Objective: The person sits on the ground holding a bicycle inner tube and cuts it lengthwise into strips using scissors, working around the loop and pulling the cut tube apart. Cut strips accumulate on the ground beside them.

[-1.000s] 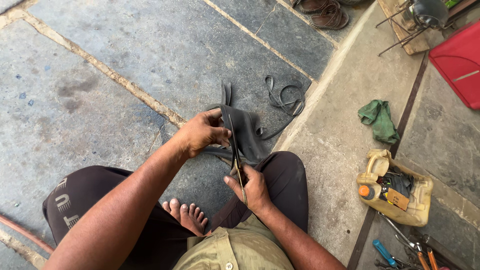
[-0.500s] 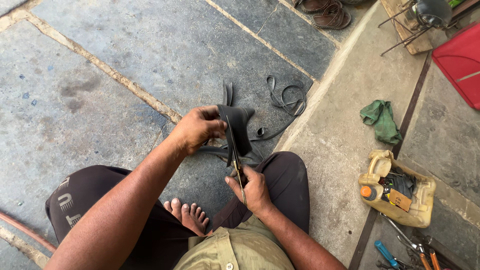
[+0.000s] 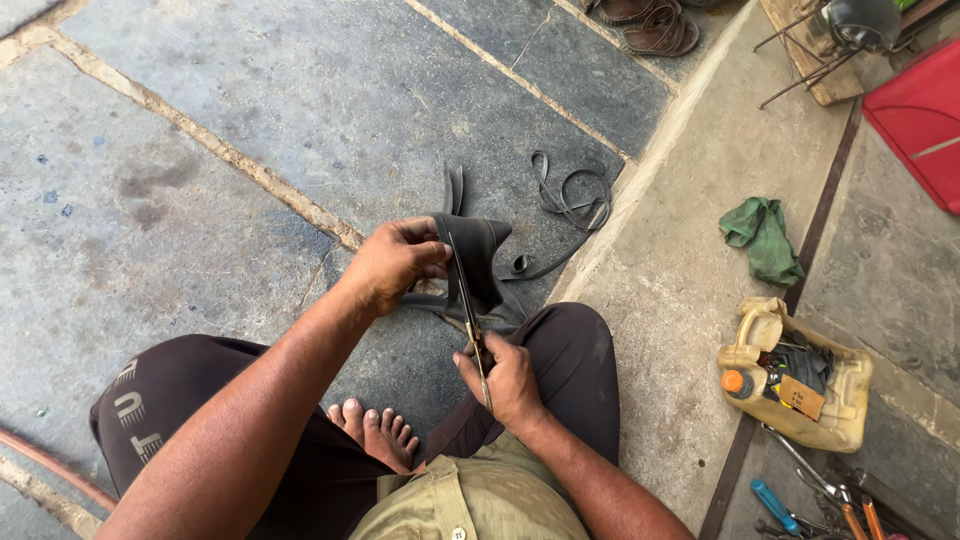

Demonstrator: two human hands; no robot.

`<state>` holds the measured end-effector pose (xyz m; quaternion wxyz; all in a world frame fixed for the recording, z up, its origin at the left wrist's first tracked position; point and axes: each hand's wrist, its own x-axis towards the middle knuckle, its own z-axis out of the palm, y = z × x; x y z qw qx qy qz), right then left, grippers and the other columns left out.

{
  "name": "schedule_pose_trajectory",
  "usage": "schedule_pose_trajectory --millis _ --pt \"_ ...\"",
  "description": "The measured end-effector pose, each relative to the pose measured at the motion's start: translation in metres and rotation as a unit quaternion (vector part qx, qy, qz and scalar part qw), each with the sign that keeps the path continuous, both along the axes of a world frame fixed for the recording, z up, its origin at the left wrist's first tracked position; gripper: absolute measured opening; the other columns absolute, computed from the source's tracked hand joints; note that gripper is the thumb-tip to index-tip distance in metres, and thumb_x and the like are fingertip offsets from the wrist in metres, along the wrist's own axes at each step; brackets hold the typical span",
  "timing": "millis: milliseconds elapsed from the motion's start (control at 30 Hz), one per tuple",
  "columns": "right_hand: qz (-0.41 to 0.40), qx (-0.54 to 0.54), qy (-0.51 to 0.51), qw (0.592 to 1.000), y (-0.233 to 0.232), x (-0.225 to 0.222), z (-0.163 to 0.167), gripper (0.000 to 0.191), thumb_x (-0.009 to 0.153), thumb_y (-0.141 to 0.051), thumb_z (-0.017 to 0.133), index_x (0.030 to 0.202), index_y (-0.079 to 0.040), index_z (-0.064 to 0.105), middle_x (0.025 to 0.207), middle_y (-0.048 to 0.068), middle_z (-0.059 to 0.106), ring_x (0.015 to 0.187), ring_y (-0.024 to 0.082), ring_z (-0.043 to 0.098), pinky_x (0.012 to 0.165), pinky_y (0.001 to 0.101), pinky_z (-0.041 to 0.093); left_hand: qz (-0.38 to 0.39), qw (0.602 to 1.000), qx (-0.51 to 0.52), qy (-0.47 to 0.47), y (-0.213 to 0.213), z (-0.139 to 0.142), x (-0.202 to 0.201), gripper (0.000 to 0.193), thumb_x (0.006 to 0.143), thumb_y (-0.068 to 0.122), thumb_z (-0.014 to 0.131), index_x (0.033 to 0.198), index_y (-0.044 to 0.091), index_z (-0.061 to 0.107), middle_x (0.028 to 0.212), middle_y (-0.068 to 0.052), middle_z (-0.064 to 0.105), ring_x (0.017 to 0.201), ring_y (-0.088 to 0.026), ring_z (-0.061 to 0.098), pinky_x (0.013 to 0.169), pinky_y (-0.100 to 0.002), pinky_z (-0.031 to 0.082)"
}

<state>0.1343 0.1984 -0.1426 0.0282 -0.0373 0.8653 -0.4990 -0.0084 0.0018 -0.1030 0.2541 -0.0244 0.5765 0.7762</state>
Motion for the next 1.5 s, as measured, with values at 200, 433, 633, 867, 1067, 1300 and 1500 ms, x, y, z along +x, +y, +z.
schedule_pose_trajectory --millis 200,433,633,867,1067,1300,1500 --pt "0.013 -0.032 -0.006 0.999 -0.001 -0.002 0.0 0.027 0.088 -0.025 0.081 0.094 -0.004 0.066 0.072 0.008 0.072 0.066 0.015 0.072 0.062 0.0323 0.056 -0.044 0.998 -0.008 0.042 0.005 -0.008 0.004 0.035 0.083 -0.004 0.068 0.116 0.004 0.069 0.088 -0.004 0.068 0.075 -0.013 0.066 0.069 -0.028 0.059" --pt "0.018 -0.024 -0.003 1.0 -0.002 -0.006 -0.003 0.025 0.087 -0.023 0.08 0.093 -0.003 0.066 0.075 0.008 0.074 0.07 0.015 0.075 0.064 0.0314 0.058 -0.037 0.998 -0.034 0.028 0.004 -0.001 0.006 0.03 0.082 -0.004 0.067 0.111 0.003 0.068 0.09 -0.005 0.069 0.076 -0.014 0.069 0.07 -0.029 0.06" --pt "-0.005 0.007 -0.023 1.0 -0.002 -0.001 -0.01 0.022 0.086 -0.021 0.08 0.086 -0.003 0.066 0.066 0.007 0.072 0.06 0.016 0.074 0.058 0.0311 0.057 -0.02 0.999 -0.035 0.01 -0.001 -0.008 0.005 0.026 0.087 -0.002 0.069 0.113 -0.001 0.069 0.092 -0.009 0.07 0.076 -0.018 0.069 0.069 -0.031 0.057" --pt "0.012 -0.01 0.004 1.0 -0.002 -0.001 -0.011 0.027 0.087 -0.024 0.082 0.092 -0.004 0.066 0.071 0.009 0.073 0.066 0.017 0.074 0.063 0.0324 0.057 -0.026 0.999 -0.001 0.038 0.001 -0.013 0.001 0.031 0.086 -0.003 0.067 0.117 0.001 0.07 0.097 -0.008 0.075 0.08 -0.015 0.071 0.073 -0.028 0.061" --pt "0.02 -0.024 0.016 0.999 -0.003 -0.003 -0.013 0.025 0.088 -0.023 0.08 0.091 -0.003 0.064 0.071 0.009 0.072 0.066 0.017 0.074 0.062 0.0316 0.057 -0.036 0.998 -0.039 0.04 0.003 -0.011 0.006 0.034 0.084 -0.004 0.066 0.117 0.003 0.069 0.09 -0.006 0.071 0.077 -0.015 0.071 0.07 -0.03 0.06" --pt "-0.003 -0.001 -0.009 1.0 -0.005 0.0 -0.016 0.021 0.087 -0.019 0.079 0.086 -0.003 0.066 0.067 0.009 0.071 0.06 0.017 0.073 0.058 0.0317 0.055 0.029 0.997 0.068 0.002 0.002 -0.017 0.004 0.023 0.092 -0.004 0.068 0.115 -0.004 0.07 0.094 -0.008 0.072 0.079 -0.016 0.07 0.071 -0.029 0.058" --pt "0.008 -0.022 -0.001 1.0 -0.004 -0.001 -0.015 0.025 0.087 -0.022 0.081 0.092 -0.003 0.066 0.069 0.009 0.071 0.062 0.016 0.071 0.06 0.0319 0.055 -0.014 0.999 0.046 0.018 0.003 -0.011 0.003 0.048 0.081 -0.008 0.066 0.126 0.008 0.068 0.091 -0.002 0.069 0.076 -0.011 0.066 0.069 -0.026 0.058"
